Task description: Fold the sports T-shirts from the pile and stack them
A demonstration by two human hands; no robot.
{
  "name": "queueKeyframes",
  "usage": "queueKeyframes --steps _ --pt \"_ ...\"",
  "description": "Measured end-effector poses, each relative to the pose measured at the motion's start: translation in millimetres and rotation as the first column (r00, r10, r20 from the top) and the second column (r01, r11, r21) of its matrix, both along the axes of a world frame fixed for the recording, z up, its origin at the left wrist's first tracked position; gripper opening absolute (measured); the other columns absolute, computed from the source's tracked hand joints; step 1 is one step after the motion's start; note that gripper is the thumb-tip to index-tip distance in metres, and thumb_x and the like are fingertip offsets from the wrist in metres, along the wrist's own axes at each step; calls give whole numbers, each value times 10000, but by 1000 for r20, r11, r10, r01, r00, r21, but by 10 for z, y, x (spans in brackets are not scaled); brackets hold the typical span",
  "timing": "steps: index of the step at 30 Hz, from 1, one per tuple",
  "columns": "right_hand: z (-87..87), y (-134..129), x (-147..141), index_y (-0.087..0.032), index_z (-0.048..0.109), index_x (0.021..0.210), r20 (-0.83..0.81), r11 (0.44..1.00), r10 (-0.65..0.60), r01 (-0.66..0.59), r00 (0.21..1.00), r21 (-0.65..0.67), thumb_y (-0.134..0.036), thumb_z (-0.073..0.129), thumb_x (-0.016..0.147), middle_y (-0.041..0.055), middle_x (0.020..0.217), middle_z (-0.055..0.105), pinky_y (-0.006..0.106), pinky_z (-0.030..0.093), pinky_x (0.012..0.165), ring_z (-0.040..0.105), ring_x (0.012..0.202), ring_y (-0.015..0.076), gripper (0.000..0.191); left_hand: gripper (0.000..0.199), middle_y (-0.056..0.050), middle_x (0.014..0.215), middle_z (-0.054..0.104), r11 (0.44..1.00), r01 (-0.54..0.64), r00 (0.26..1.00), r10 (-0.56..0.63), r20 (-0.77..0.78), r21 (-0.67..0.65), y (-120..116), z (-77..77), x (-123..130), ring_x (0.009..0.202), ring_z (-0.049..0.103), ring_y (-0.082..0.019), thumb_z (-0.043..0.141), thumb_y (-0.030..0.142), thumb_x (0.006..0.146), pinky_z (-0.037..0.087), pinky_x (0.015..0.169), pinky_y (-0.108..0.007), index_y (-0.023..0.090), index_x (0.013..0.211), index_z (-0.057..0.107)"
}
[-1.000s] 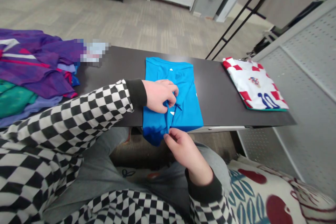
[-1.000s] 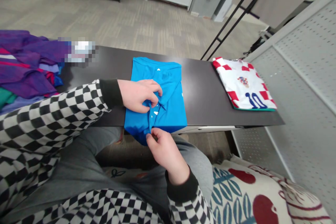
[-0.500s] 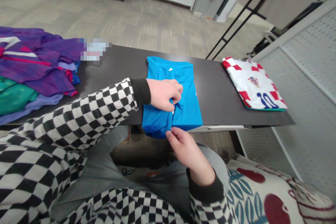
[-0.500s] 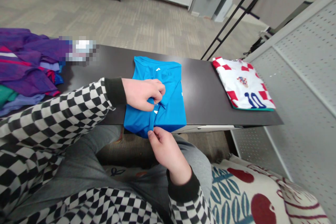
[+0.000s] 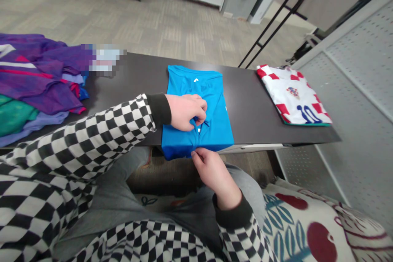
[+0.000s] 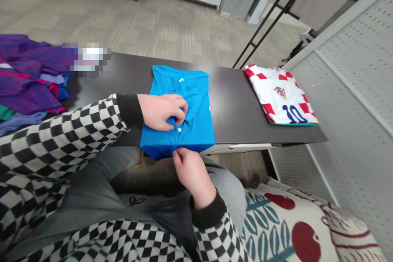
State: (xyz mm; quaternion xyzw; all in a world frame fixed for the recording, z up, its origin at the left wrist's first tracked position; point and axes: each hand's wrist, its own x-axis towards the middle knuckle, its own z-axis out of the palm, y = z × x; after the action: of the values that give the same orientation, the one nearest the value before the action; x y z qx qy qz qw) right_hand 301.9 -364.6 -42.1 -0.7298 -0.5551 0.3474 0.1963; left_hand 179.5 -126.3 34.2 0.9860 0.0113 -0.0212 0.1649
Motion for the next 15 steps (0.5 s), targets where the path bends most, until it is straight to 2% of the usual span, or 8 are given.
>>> queueKeyframes --steps 5,8,12,15 --pt "-24 18 -6 -220 727 814 73 1000 -12 13 997 -9 -280 579 1119 59 808 779 315 349 681 647 716 188 344 392 -138 1434 704 997 -78 988 75 137 19 -211 42 -278 1352 631 -324 682 262 945 484 1222 -463 222 1325 771" --pt "-30 18 -14 -221 796 903 68 999 9 -7 998 -35 -306 588 1125 94 914 831 307 408 717 724 812 215 316 442 -169 1529 686 981 -192 963 188 194 4 -417 -53 -602 1416 634 -315 583 294 1045 479 1267 -466 202 1454 723" --pt "-43 34 -56 -228 853 1028 46 997 44 -41 998 -70 -383 616 1134 117 1017 856 312 488 797 776 926 249 302 582 -173 1757 539 942 -334 940 330 84 40 -588 -276 -1035 1623 503 -368 525 479 1121 368 1378 -574 223 1634 628" --pt "-88 63 -101 -219 854 1061 52 989 103 -96 993 -116 -380 614 1138 118 1056 864 312 485 803 787 949 244 299 633 -139 1858 395 927 -370 929 367 44 63 -616 -331 -1219 1730 359 -358 468 524 1151 264 1428 -591 246 1713 553"
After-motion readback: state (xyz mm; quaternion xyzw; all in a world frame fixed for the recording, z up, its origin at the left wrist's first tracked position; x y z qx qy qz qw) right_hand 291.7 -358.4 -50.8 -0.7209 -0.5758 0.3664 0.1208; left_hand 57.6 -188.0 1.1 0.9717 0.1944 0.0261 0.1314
